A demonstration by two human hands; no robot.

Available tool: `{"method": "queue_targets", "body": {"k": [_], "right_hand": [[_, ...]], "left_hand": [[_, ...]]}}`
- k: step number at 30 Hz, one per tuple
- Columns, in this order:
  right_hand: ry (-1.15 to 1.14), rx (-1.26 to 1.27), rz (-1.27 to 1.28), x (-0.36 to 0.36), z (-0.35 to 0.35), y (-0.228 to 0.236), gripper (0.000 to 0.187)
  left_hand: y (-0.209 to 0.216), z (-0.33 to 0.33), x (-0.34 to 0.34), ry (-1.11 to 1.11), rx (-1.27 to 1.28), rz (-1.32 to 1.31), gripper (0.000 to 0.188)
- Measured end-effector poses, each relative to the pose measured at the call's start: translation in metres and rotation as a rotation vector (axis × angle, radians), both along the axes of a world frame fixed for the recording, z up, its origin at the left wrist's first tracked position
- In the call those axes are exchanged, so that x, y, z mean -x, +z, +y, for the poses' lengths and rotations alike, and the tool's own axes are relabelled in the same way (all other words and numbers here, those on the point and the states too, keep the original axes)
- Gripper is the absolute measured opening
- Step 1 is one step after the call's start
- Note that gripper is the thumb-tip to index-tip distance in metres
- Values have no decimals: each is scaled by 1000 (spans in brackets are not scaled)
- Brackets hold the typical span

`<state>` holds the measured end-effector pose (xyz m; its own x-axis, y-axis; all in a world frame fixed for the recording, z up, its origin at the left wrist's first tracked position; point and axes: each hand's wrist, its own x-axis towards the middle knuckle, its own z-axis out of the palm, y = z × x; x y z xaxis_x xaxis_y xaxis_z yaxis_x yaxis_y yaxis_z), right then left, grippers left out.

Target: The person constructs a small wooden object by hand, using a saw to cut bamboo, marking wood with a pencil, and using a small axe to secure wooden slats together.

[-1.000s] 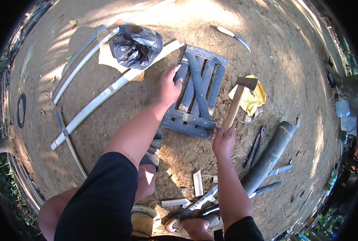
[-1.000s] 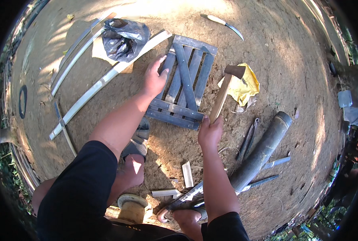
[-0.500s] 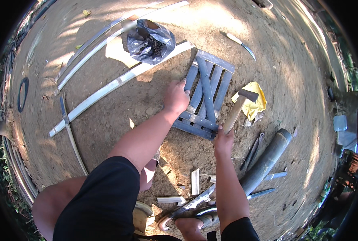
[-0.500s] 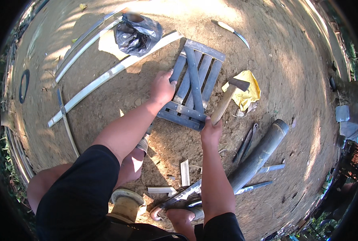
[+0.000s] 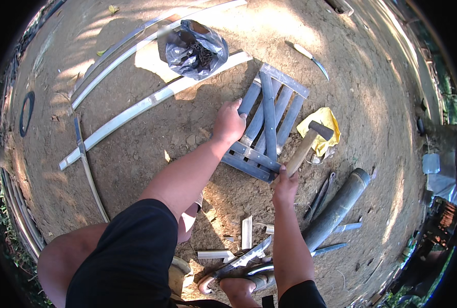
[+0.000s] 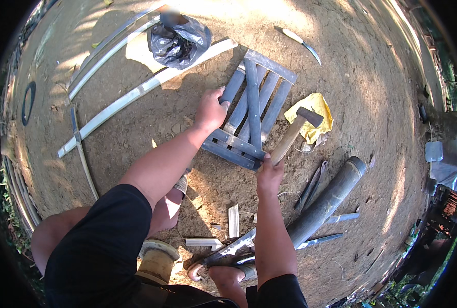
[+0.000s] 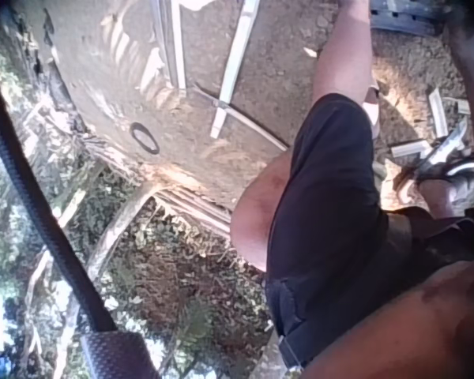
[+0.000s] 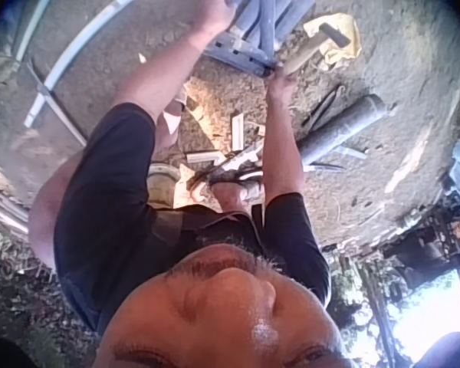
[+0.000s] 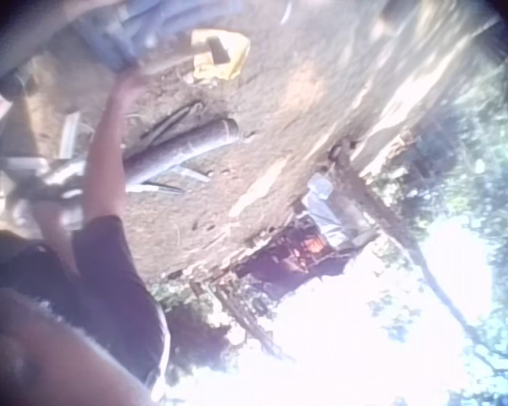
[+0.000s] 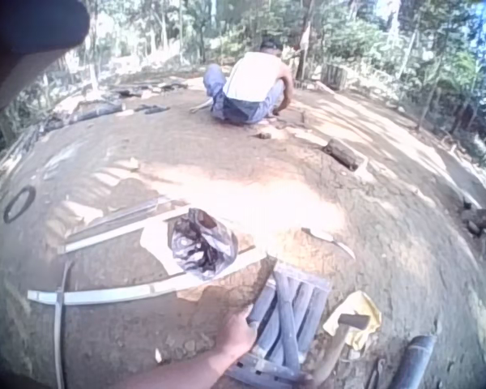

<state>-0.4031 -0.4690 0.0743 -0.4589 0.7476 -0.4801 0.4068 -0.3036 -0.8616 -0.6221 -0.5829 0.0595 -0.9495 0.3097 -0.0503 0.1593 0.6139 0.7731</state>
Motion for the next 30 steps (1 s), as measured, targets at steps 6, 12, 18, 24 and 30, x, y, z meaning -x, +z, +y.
{"method": "queue_targets", "body": {"k": [6,12,18,24,30], "right_hand": [[89,-56,-52,1,4,-11,24],[100,-62,-101,9,2,-5,25],[176,-289,-165,8,15,-10,28],[302,-322,-111,16,27,-4,40],[525,-402,-321,45,40,26,43]], "left_hand": [[-4,-2,8,-20,43,-13,43],[9,17,5,-175,294,189,80],[13,56,51,-475,559,251,126],[-3,70,87,-641,660,212,139],[-21,68,96,-604,574,221,140]]}}
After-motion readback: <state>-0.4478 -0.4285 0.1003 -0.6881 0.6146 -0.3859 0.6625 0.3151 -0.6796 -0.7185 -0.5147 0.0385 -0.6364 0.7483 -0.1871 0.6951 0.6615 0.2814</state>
